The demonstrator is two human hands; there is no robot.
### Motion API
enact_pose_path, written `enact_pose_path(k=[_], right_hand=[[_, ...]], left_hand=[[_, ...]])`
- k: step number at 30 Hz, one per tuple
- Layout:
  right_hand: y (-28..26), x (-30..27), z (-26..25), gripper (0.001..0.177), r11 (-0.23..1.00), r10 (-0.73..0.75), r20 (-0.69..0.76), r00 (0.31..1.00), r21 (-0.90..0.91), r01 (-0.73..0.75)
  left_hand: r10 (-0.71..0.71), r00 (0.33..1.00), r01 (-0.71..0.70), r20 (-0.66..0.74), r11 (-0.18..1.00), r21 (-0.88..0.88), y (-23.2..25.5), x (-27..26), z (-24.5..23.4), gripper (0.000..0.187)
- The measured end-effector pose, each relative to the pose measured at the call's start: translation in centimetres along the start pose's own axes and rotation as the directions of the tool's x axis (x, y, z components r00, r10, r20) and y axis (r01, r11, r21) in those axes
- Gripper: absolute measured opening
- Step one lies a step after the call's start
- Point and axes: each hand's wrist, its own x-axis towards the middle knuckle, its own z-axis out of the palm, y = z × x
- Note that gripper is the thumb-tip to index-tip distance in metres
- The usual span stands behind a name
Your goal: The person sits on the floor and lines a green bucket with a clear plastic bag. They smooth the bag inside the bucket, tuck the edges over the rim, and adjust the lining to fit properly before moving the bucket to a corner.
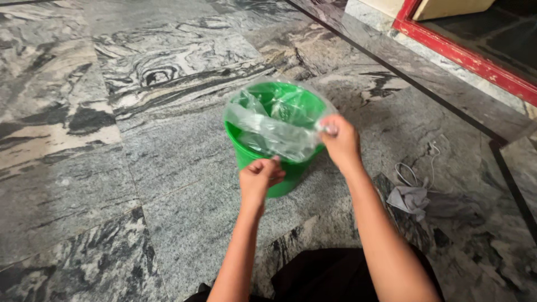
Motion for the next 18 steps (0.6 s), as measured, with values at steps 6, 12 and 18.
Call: enact_pose_path(k=[6,12,18], right_hand=[[-2.2,-4.8,-0.2,0.018,0.979,-0.092,-0.092,0.992,-0.192,0.073],[-3.6,-6.0,-0.2,0.018,0.948,-0.27,-0.173,0.947,-0.218,0.231],[-4.1,-6.6,-1.6,0.012,0.988,-0.147,-0.086,0.985,-0.069,0.141]], left_hand=[[0.027,0.981,-0.027,-0.194,1.0,0.002,6.8,0.3,0.0,0.049],[0.078,0.985,0.005,-0.153,0.876,0.482,9.7,0.9,6.8,0.06],[0.267,0.907,0.072,-0.327,0.667,0.742,5.9,3.1,7.2,0.05]])
